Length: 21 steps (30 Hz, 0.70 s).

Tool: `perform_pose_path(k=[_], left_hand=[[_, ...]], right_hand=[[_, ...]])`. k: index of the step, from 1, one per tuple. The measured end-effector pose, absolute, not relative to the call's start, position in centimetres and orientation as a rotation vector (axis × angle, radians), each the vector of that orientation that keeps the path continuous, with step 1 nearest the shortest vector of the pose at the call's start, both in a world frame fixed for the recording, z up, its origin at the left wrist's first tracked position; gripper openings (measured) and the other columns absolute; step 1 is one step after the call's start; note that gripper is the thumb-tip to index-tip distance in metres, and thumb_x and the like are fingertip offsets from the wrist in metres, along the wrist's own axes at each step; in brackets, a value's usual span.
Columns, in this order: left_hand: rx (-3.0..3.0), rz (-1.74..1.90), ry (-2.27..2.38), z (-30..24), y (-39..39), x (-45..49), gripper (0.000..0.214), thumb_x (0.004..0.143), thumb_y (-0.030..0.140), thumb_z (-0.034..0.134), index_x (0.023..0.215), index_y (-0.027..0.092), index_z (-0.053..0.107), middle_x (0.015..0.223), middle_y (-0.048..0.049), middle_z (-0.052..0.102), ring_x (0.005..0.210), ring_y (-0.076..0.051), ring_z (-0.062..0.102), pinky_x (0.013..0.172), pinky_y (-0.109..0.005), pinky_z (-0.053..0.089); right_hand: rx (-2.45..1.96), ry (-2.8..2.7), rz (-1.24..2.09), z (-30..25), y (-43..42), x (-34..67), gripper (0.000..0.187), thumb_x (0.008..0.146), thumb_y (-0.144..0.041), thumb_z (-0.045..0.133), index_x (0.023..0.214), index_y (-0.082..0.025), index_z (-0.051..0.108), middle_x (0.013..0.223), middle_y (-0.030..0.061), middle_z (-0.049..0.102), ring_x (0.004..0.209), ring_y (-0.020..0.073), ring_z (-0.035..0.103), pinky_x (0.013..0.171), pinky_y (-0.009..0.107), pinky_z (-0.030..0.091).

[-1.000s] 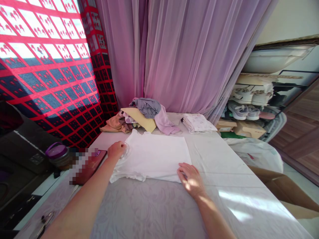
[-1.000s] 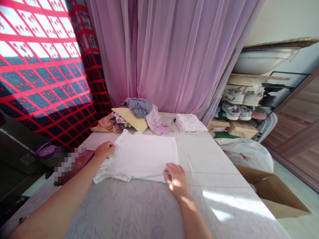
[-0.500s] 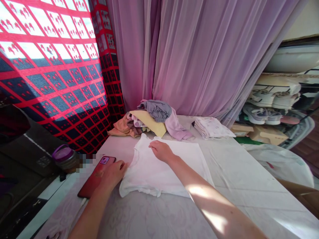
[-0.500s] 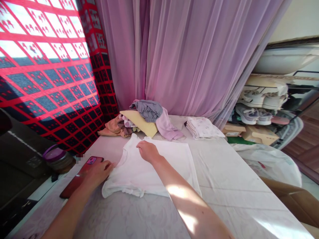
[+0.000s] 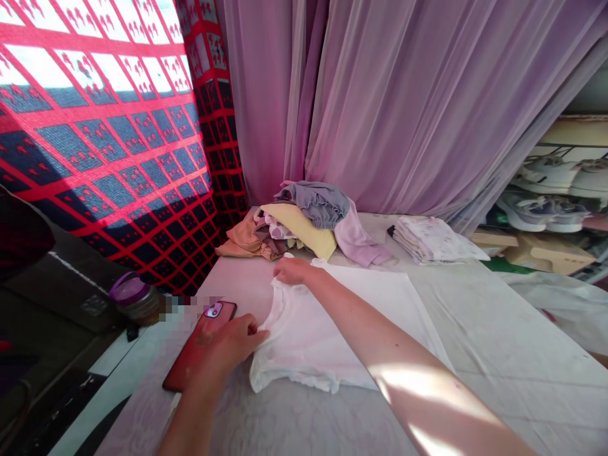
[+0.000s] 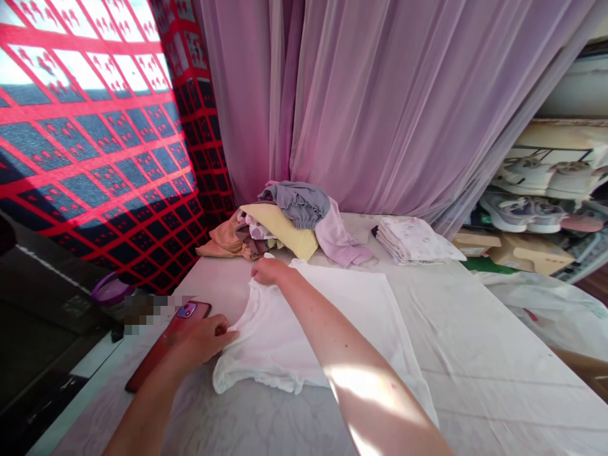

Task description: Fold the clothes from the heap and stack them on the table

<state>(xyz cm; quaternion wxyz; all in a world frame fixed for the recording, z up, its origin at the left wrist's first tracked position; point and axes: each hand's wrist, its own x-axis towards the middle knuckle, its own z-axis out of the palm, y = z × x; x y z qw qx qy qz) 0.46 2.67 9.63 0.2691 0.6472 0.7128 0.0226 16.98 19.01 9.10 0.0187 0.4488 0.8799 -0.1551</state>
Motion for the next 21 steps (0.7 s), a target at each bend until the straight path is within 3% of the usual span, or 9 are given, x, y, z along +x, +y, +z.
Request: perform_pose_path(k=[5,12,17,21], left_hand=[[1.665,0.147,1.797,8.7,2.7,-0.3,0.02,0.081,0.04,0.052,0.082,0.021,0.056,0.08,-0.0014,0.069,0.075,-0.017,0.063,0.058,-0.025,0.035],[1.647,0.033,1.801,8.7,2.4,-0.3,0.029,0.074,0.034,0.058,0.1,0.022,0.055,0.083,0.0002,0.068,0.076,-0.018,0.064,0.059,-0.025,0.035],[1.679,-0.042,1.872,9.6,2.2,0.1,0.032,0.074,0.032,0.059,0.104,0.022,0.054,0.084,-0.0009,0.069,0.081,-0.02,0.065,0.063,-0.027,0.037],[1.797,0.025,1.975,10.4,2.1,0.7,0.034,0.077,0.036,0.057,0.108,0.021,0.057,0.096,-0.0054,0.07,0.094,-0.024,0.064,0.073,-0.032,0.042]], right_hand=[[1.423,2.718,-0.515,9.4,19.1,16.9,0.024,0.078,-0.03,0.058,0.096,-0.03,0.073,0.104,-0.0007,0.072,0.093,0.0186,0.065,0.071,0.023,0.046],[1.712,2.744,-0.403,7.6,17.4,16.7,0.03,0.09,-0.031,0.044,0.108,-0.024,0.067,0.116,0.0076,0.065,0.104,0.0231,0.061,0.083,0.032,0.046],[1.796,2.789,-0.381,6.8,16.1,16.8,0.034,0.094,-0.035,0.041,0.121,-0.023,0.058,0.124,0.0065,0.058,0.108,0.0213,0.058,0.089,0.033,0.046],[1.872,2.931,-0.342,7.0,14.9,17.7,0.034,0.097,-0.029,0.035,0.12,-0.023,0.059,0.125,0.0056,0.059,0.11,0.0182,0.057,0.092,0.03,0.045]])
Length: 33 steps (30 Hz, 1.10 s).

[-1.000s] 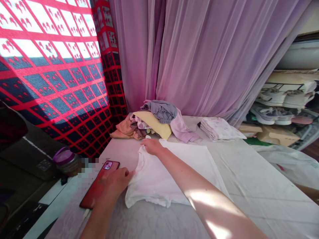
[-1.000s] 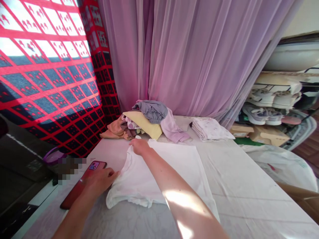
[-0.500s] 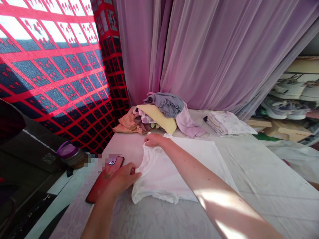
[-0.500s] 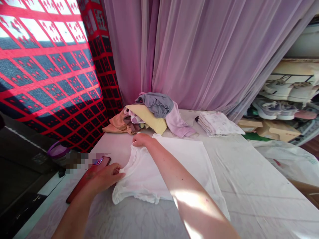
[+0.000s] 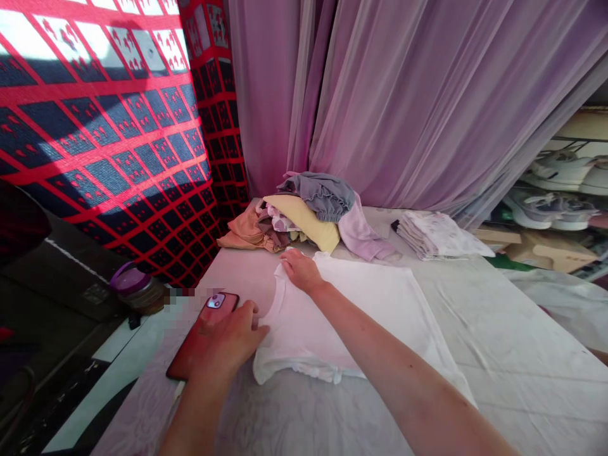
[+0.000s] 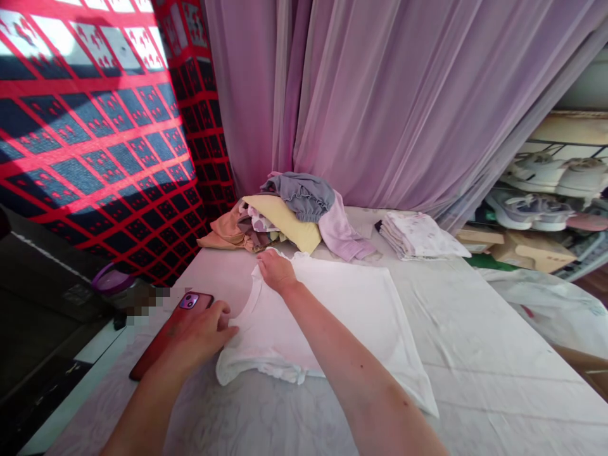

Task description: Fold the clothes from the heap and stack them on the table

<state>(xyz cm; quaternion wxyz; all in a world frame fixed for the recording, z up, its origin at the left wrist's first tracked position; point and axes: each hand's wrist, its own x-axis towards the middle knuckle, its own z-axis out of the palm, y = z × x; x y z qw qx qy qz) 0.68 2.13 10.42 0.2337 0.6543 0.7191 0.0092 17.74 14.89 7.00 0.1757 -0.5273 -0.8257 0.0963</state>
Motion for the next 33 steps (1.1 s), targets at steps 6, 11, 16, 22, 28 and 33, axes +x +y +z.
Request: perform_pose_path(k=[6,11,16,22,28,33], left_hand=[[2.206,0.3,1.526,9.0,1.5,4.4,0.048,0.087,0.029,0.041,0.133,0.019,0.051,0.143,-0.009,0.048,0.133,-0.023,0.041,0.11,-0.036,0.031],[2.211,0.002,1.432,6.2,0.5,5.8,0.075,0.09,0.05,0.036,0.151,0.009,0.019,0.159,-0.0144,0.006,0.146,-0.03,0.003,0.118,-0.051,0.009],[2.268,-0.017,1.404,5.6,0.5,5.3,0.081,0.089,0.058,0.034,0.153,0.014,0.011,0.159,-0.0122,0.0,0.146,-0.031,-0.001,0.117,-0.052,0.006],[2.218,-0.098,1.4,6.5,0.7,5.6,0.084,0.088,0.06,0.034,0.152,0.01,0.011,0.158,-0.0156,-0.003,0.145,-0.031,-0.005,0.117,-0.052,0.005],[2.129,0.001,1.304,7.5,1.3,3.7,0.074,0.09,0.06,0.035,0.15,0.018,0.023,0.159,-0.0105,0.008,0.146,-0.027,0.003,0.118,-0.046,0.013],[2.051,-0.037,1.219,8.7,0.9,2.0,0.078,0.084,0.065,0.046,0.148,0.023,0.032,0.159,-0.0069,0.012,0.146,-0.027,0.009,0.117,-0.041,0.019]], right_hand=[[-1.11,-2.631,0.2,5.6,12.9,19.2,0.039,0.096,-0.027,0.037,0.13,-0.02,0.055,0.14,0.0074,0.052,0.132,0.0205,0.041,0.11,0.04,0.029],[-1.09,-2.831,0.3,5.6,14.1,19.4,0.048,0.098,-0.031,0.031,0.143,-0.02,0.041,0.151,0.0054,0.037,0.141,0.0236,0.029,0.113,0.05,0.021],[-1.059,-2.875,0.326,5.9,15.3,19.2,0.048,0.097,-0.034,0.029,0.144,-0.025,0.04,0.152,0.0026,0.035,0.141,0.0225,0.027,0.114,0.05,0.02],[-1.102,-2.858,0.303,5.8,15.2,18.6,0.048,0.097,-0.033,0.029,0.144,-0.024,0.04,0.152,0.0022,0.035,0.141,0.0231,0.027,0.114,0.052,0.018],[-1.137,-2.791,0.218,6.2,14.0,19.2,0.049,0.098,-0.033,0.027,0.144,-0.021,0.039,0.152,0.0049,0.035,0.142,0.0208,0.025,0.115,0.048,0.016],[-1.178,-2.821,0.279,5.6,12.9,19.2,0.05,0.097,-0.036,0.03,0.146,-0.022,0.036,0.154,0.0063,0.03,0.143,0.0211,0.022,0.115,0.049,0.016]])
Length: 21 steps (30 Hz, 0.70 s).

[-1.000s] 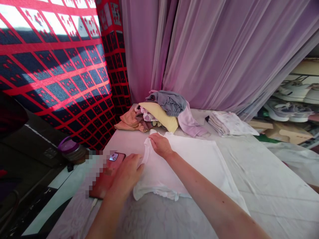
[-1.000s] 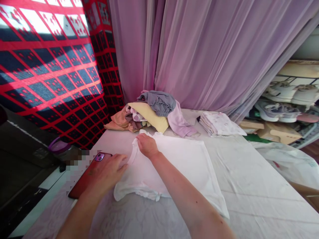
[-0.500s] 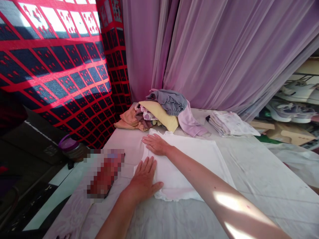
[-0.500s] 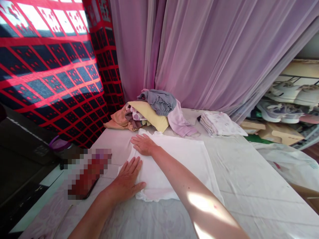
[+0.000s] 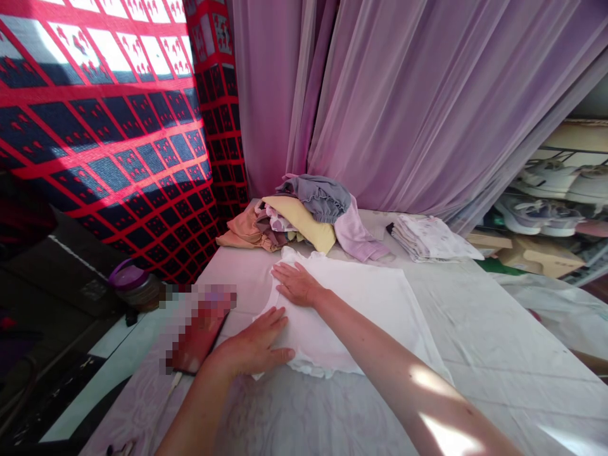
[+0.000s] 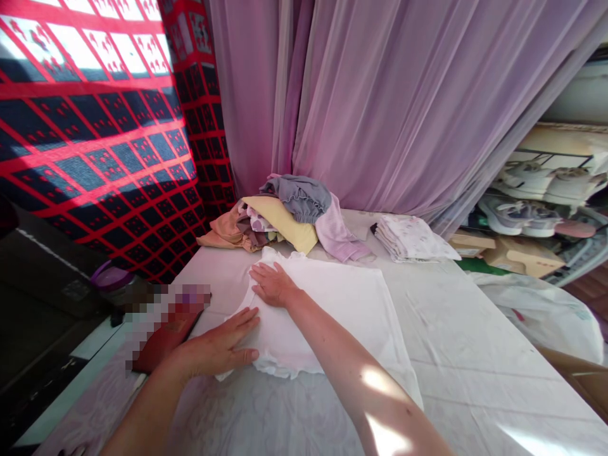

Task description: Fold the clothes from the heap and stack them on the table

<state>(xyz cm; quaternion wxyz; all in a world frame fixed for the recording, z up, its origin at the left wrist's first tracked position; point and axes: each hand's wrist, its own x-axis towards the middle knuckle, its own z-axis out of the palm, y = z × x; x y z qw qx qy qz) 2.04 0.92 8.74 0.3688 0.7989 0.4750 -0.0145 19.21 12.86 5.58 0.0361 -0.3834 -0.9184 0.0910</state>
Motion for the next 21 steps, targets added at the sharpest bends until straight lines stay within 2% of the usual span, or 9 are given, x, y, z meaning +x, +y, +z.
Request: perform_pose_path(k=[3,6,8,10,12,14,17,21], left_hand=[[2.054,-0.095,1.218,9.2,0.7,2.1,0.084,0.08,0.063,0.052,0.149,0.021,0.029,0.158,-0.0086,0.009,0.146,-0.028,0.006,0.117,-0.044,0.018],[2.033,-0.1,1.206,9.6,0.8,1.9,0.08,0.08,0.06,0.054,0.147,0.023,0.034,0.158,-0.0066,0.012,0.146,-0.028,0.007,0.117,-0.044,0.018],[1.977,-0.026,1.178,9.9,1.1,1.4,0.07,0.082,0.058,0.052,0.142,0.025,0.043,0.157,-0.0033,0.02,0.145,-0.026,0.016,0.116,-0.041,0.022],[1.893,0.105,1.192,10.2,1.4,0.6,0.058,0.084,0.053,0.049,0.135,0.026,0.052,0.153,-0.0011,0.034,0.14,-0.023,0.032,0.112,-0.035,0.031],[1.814,0.23,1.335,10.6,1.9,-0.4,0.046,0.086,0.046,0.047,0.125,0.025,0.062,0.14,-0.0011,0.054,0.127,-0.021,0.05,0.101,-0.03,0.042],[1.789,0.291,1.609,10.9,2.2,-1.1,0.035,0.086,0.037,0.047,0.111,0.024,0.068,0.12,-0.0016,0.068,0.11,-0.021,0.061,0.088,-0.028,0.047],[1.79,0.237,1.923,10.8,2.6,-1.6,0.024,0.085,0.031,0.05,0.097,0.023,0.069,0.104,-0.002,0.072,0.096,-0.02,0.065,0.078,-0.027,0.045],[1.719,0.174,1.813,9.6,2.8,-1.4,0.021,0.08,0.034,0.057,0.093,0.021,0.067,0.091,-0.0022,0.073,0.086,-0.018,0.066,0.067,-0.024,0.043]], right_hand=[[-1.253,-2.822,0.3,5.8,12.8,18.5,0.05,0.097,-0.036,0.03,0.145,-0.023,0.036,0.155,0.0054,0.03,0.143,0.0222,0.024,0.114,0.052,0.017],[-1.279,-2.801,0.245,6.3,12.9,17.6,0.047,0.097,-0.037,0.032,0.141,-0.023,0.042,0.151,0.0064,0.037,0.138,0.0231,0.032,0.112,0.054,0.02],[-1.294,-2.763,0.216,6.6,12.6,17.3,0.045,0.097,-0.037,0.033,0.138,-0.023,0.046,0.149,0.0075,0.041,0.136,0.0229,0.035,0.112,0.053,0.021],[-1.335,-2.689,0.243,7.0,12.0,17.3,0.045,0.098,-0.036,0.032,0.138,-0.022,0.046,0.149,0.0082,0.04,0.137,0.0219,0.034,0.113,0.051,0.021],[-1.409,-2.588,0.311,7.4,11.0,17.7,0.047,0.098,-0.035,0.03,0.141,-0.019,0.042,0.152,0.0084,0.036,0.139,0.0209,0.031,0.114,0.049,0.021],[-1.476,-2.516,0.381,7.6,9.7,18.2,0.049,0.098,-0.035,0.028,0.143,-0.018,0.038,0.154,0.0078,0.032,0.141,0.021,0.027,0.114,0.049,0.019],[-1.482,-2.557,0.451,7.4,7.5,18.9,0.051,0.098,-0.037,0.027,0.144,-0.018,0.037,0.155,0.0074,0.029,0.144,0.022,0.021,0.115,0.051,0.015],[-1.451,-2.665,0.45,6.7,5.7,18.9,0.056,0.097,-0.042,0.026,0.147,-0.016,0.032,0.157,0.0087,0.021,0.145,0.0223,0.013,0.116,0.052,0.008]])
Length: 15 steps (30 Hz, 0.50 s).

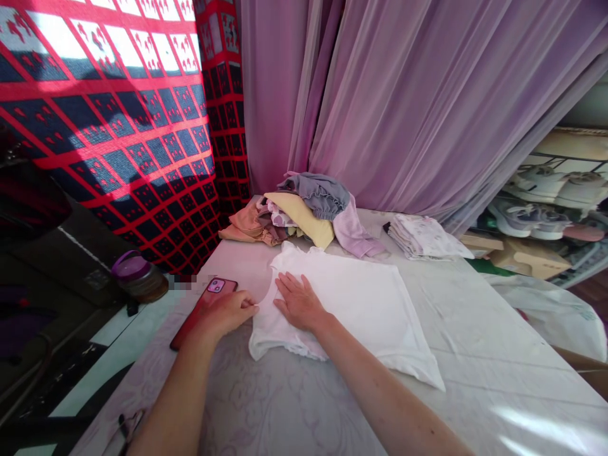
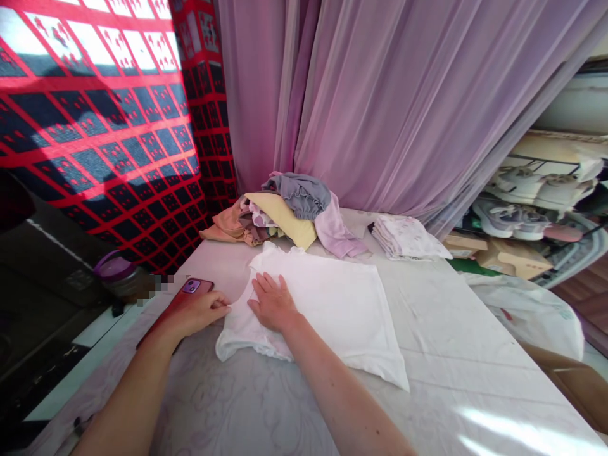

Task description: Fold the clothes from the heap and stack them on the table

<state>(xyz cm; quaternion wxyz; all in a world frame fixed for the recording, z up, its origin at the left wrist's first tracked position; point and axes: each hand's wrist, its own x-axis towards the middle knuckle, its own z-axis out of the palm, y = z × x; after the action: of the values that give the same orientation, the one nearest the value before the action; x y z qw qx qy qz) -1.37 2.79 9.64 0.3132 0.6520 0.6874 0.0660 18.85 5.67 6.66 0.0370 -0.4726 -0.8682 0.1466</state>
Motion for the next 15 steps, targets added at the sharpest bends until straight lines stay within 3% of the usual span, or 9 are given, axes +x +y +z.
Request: perform_pose_path(k=[8,12,15], left_hand=[[1.713,0.204,1.797,8.3,3.1,-1.4,0.017,0.076,0.035,0.058,0.082,0.02,0.062,0.081,-0.0011,0.07,0.075,-0.017,0.065,0.058,-0.024,0.04],[1.726,0.223,1.836,8.5,3.0,-1.1,0.017,0.074,0.034,0.058,0.084,0.02,0.06,0.082,-0.0017,0.07,0.077,-0.017,0.065,0.06,-0.025,0.04],[1.754,0.174,1.856,9.0,2.8,-1.1,0.018,0.074,0.035,0.057,0.084,0.02,0.06,0.083,-0.0019,0.07,0.078,-0.018,0.065,0.061,-0.025,0.039]], right_hand=[[-1.435,-2.648,0.466,6.9,3.1,18.0,0.061,0.097,-0.046,0.025,0.15,-0.014,0.025,0.158,0.0089,0.015,0.146,0.0213,0.01,0.117,0.05,0.005],[-1.294,-2.704,0.544,6.8,1.6,17.6,0.06,0.097,-0.048,0.026,0.149,-0.017,0.029,0.157,0.0082,0.021,0.146,0.0217,0.012,0.117,0.051,0.004],[-1.282,-2.627,0.629,6.9,1.4,18.3,0.056,0.098,-0.043,0.029,0.147,-0.016,0.033,0.155,0.0095,0.027,0.144,0.0214,0.02,0.117,0.05,0.01]])
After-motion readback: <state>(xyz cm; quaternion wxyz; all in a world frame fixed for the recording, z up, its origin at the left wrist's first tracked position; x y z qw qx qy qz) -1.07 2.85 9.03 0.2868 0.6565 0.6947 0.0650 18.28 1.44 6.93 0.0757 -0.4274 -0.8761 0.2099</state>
